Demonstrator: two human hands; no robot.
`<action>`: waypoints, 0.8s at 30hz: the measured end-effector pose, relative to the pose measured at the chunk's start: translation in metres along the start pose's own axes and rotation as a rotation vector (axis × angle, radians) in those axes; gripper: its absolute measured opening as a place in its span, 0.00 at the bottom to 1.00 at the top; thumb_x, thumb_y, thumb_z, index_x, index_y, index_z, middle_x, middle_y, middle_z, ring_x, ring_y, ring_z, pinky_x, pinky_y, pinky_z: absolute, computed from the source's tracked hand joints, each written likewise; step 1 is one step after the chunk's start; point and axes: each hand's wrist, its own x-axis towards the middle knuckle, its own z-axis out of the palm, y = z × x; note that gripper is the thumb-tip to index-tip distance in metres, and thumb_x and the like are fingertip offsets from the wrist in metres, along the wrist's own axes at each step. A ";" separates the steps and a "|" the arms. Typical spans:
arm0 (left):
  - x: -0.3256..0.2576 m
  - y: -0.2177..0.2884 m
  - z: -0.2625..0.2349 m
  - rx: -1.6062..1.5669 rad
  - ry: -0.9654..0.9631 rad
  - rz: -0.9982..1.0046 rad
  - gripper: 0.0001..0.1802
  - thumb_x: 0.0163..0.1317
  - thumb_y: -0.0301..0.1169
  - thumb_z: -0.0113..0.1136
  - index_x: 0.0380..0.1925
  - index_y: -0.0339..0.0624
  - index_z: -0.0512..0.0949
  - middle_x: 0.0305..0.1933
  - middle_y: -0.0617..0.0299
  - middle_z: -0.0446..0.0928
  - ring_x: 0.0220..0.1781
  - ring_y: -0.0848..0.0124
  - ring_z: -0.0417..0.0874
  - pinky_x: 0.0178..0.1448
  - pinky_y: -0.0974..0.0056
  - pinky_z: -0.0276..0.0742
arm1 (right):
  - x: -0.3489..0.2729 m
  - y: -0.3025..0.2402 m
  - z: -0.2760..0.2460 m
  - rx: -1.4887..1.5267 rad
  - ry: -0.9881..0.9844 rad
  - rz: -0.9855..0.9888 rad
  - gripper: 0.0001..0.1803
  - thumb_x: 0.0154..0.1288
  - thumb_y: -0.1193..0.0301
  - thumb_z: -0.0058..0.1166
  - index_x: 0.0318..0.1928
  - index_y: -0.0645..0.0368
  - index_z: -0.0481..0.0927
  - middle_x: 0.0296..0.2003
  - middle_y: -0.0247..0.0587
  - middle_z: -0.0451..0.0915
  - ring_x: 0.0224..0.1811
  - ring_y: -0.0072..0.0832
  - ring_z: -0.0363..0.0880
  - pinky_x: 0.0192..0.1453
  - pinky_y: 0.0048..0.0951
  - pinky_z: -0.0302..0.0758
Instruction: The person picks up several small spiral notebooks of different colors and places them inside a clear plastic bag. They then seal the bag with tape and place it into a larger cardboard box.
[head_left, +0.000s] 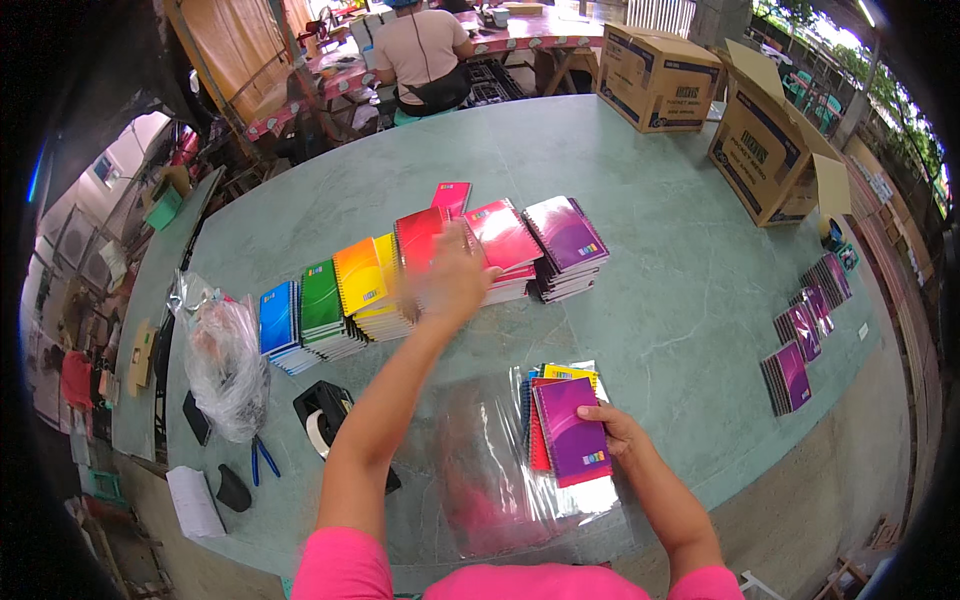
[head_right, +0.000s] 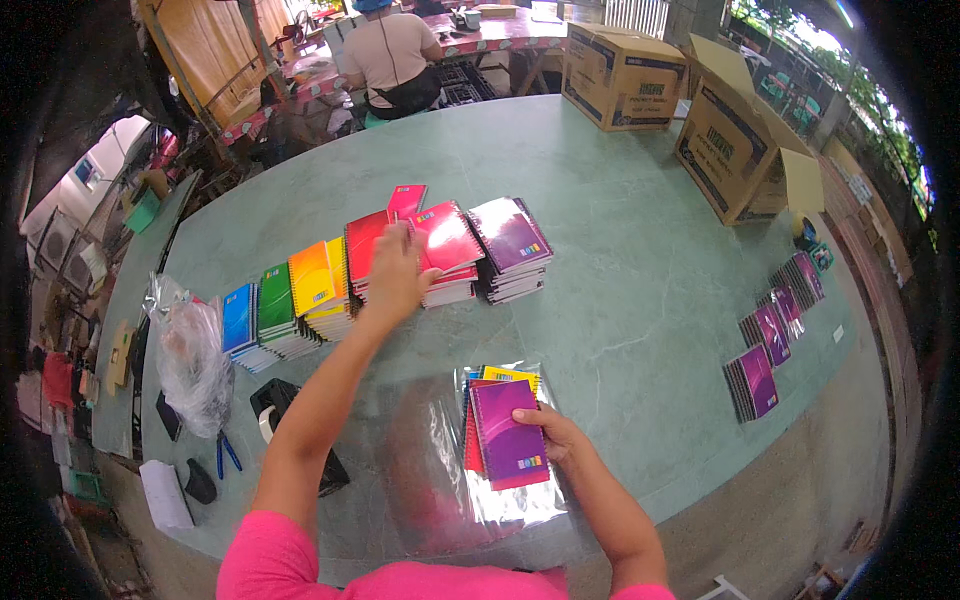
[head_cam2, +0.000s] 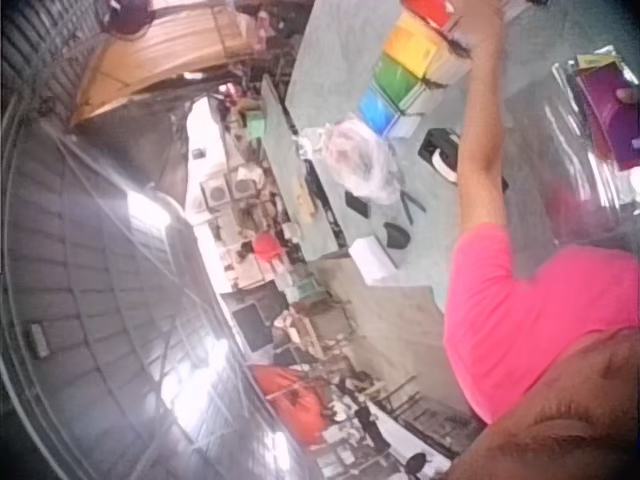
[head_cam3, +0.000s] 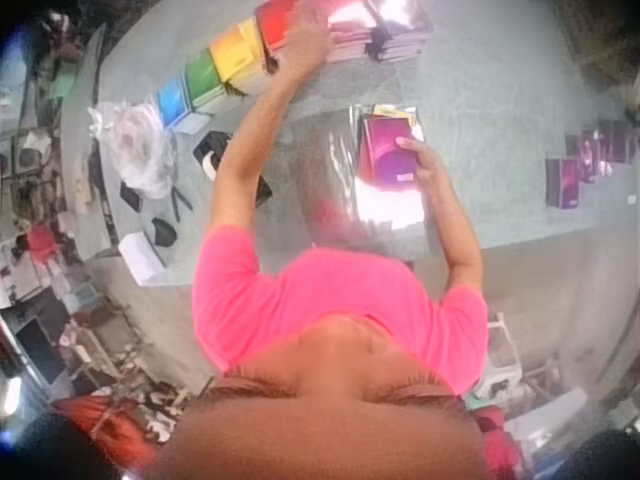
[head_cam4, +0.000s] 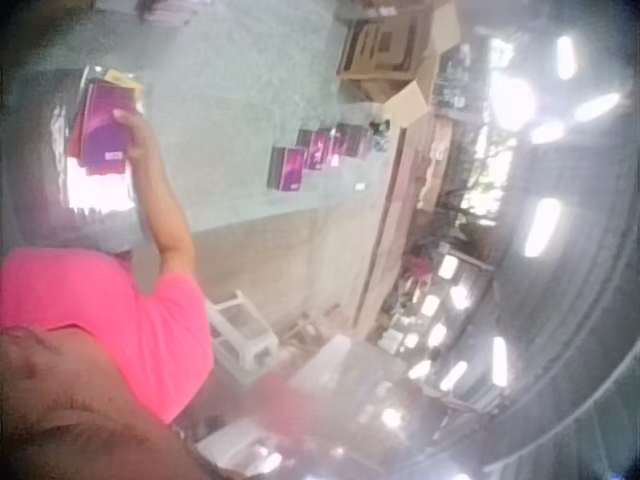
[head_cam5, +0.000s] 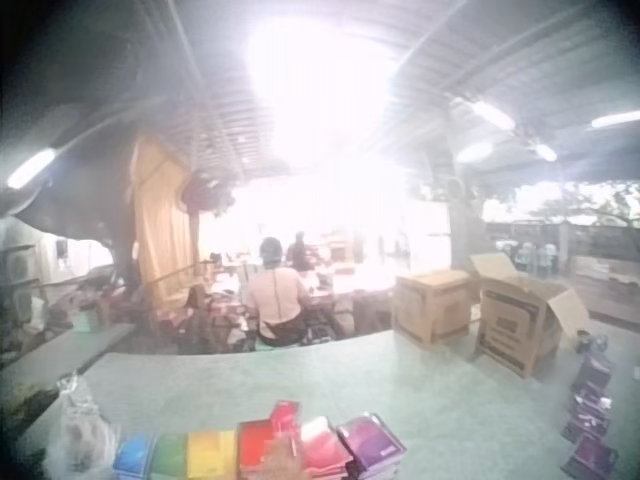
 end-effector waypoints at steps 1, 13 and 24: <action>-0.001 -0.022 0.005 0.093 -0.050 -0.052 0.25 0.53 0.38 0.57 0.51 0.40 0.69 0.58 0.42 0.66 0.61 0.50 0.66 0.62 0.51 0.62 | 0.000 -0.003 0.005 -0.022 0.002 -0.024 0.28 0.52 0.74 0.59 0.54 0.65 0.65 0.43 0.49 0.76 0.43 0.34 0.79 0.49 0.36 0.78; -0.039 0.001 -0.103 -0.958 -0.295 0.118 0.12 0.53 0.23 0.50 0.39 0.37 0.75 0.38 0.53 0.78 0.40 0.60 0.78 0.49 0.57 0.74 | 0.024 0.001 0.038 0.356 -0.161 -0.004 0.37 0.59 0.51 0.50 0.59 0.69 0.61 0.51 0.54 0.72 0.53 0.41 0.73 0.62 0.43 0.66; -0.087 -0.148 -0.044 0.247 0.066 0.012 0.11 0.54 0.28 0.50 0.37 0.35 0.74 0.37 0.47 0.74 0.41 0.53 0.75 0.44 0.53 0.72 | 0.026 0.012 0.038 0.179 -0.032 0.023 0.25 0.53 0.71 0.54 0.52 0.68 0.68 0.46 0.54 0.76 0.47 0.43 0.77 0.54 0.44 0.74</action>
